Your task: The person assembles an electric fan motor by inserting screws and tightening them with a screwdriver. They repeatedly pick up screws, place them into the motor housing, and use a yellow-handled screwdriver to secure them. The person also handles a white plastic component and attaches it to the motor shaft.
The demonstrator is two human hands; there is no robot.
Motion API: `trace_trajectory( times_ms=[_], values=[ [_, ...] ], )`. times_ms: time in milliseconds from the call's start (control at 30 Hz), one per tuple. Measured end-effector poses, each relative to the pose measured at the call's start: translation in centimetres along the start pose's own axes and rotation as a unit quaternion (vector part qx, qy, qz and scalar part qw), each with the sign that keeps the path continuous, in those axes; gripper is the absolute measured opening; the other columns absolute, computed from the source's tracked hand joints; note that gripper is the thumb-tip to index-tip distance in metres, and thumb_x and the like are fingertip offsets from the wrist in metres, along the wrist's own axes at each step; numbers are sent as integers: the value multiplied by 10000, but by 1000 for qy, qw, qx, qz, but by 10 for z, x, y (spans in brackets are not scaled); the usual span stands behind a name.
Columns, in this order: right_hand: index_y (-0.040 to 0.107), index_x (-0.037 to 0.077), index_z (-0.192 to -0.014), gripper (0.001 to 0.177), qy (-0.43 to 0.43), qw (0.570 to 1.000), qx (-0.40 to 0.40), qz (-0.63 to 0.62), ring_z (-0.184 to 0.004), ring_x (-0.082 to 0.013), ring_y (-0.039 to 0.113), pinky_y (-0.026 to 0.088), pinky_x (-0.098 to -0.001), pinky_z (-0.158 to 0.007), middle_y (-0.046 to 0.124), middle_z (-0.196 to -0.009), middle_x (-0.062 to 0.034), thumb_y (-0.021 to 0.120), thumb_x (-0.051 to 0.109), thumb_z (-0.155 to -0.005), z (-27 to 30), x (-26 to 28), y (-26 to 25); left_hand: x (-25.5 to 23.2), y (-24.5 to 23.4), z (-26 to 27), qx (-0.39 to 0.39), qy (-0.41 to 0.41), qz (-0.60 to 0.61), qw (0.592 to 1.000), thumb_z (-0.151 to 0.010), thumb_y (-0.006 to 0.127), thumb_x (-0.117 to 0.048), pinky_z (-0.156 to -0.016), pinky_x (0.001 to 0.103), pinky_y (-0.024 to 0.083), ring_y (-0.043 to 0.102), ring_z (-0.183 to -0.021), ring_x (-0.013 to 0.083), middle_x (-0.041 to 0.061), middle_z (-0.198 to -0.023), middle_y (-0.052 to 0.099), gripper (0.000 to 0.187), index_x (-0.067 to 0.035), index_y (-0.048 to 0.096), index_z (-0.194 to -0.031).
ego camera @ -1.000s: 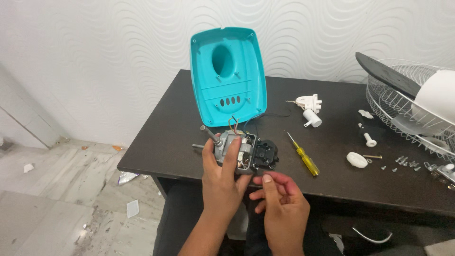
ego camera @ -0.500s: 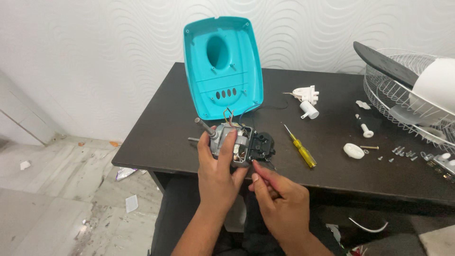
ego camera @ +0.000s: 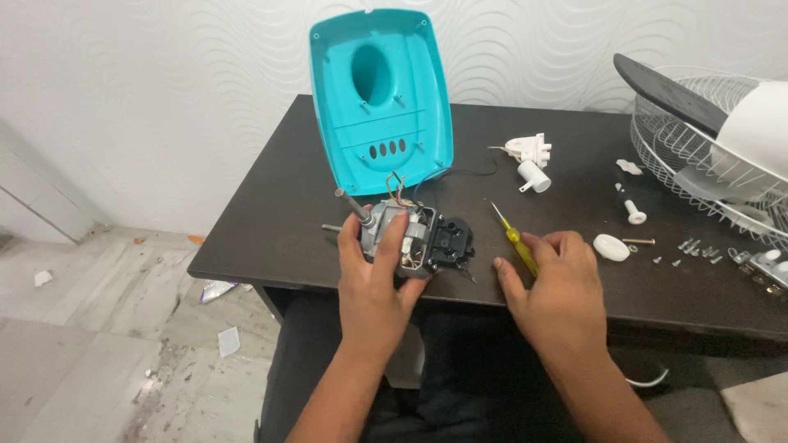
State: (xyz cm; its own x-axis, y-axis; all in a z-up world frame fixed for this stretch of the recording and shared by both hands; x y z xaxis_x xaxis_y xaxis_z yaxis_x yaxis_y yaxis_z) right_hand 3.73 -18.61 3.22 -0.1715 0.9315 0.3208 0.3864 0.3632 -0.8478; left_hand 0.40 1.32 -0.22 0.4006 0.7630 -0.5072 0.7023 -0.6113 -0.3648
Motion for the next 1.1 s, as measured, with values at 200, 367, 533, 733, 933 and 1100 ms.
trace_trajectory(
  times_ms=[200, 367, 533, 733, 933, 1100],
  values=[
    [740, 49, -1075, 314, 26, 998, 31, -49, -1043, -272, 649, 508, -430, -919, 673, -1096, -132, 716, 313, -907, -9, -10, -2, -3, -2, -1, -13, 22, 13, 1000, -716, 930, -239, -932, 470, 576, 611, -1225, 434, 269, -1430, 439, 798, -146, 560, -1417],
    [676, 17, -1097, 264, 69, 970, -41, -229, -784, -195, 737, 575, -342, -707, 751, -920, -108, 657, 243, -963, 14, -23, -8, 0, -1, -1, -15, 28, 0, 1000, -715, 936, -237, -926, 479, 569, 606, -1221, 444, 257, -1431, 443, 793, -150, 564, -1410],
    [650, -3, -1093, 217, -60, 947, -122, -291, -779, -141, 742, 612, -264, -670, 734, -891, -120, 699, 149, -947, 64, -32, -15, 2, 1, 2, -7, 20, -5, 1000, -713, 918, -187, -929, 486, 573, 601, -1230, 449, 265, -1426, 437, 798, -163, 558, -1425],
    [690, 28, -992, 167, -70, 958, -61, -272, -739, -112, 754, 612, -242, -611, 752, -865, -73, 723, 149, -881, 78, -33, -16, 0, 1, 1, -6, 20, -17, 1000, -685, 908, -149, -919, 495, 578, 577, -1257, 479, 276, -1441, 426, 832, -178, 551, -1436],
    [760, 30, -1006, 203, -13, 941, -23, -338, -614, -98, 703, 532, -240, -523, 765, -732, -43, 744, 194, -887, 75, -27, -8, 3, 4, 2, -3, 15, -15, 1000, -682, 911, -153, -928, 489, 577, 584, -1263, 471, 273, -1438, 425, 833, -183, 551, -1433],
    [779, 47, -980, 172, 72, 930, 11, -361, -597, -99, 737, 561, -236, -516, 769, -673, -38, 728, 188, -896, 65, -25, -6, 2, 2, 2, -2, 14, -17, 1000, -669, 905, -132, -946, 500, 559, 577, -1260, 474, 277, -1449, 420, 841, -172, 552, -1431]
  ],
)
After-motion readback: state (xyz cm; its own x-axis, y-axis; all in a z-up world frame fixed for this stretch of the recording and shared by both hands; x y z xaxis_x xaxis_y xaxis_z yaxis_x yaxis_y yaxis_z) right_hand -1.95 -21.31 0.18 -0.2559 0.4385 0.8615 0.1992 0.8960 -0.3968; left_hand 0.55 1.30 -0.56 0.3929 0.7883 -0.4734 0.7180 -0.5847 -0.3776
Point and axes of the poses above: each hand's wrist, its own z-axis away from the middle knuckle, its own y-axis out of the palm, x = y × z, the point moved 2 cm from there along -z, towards the middle knuckle
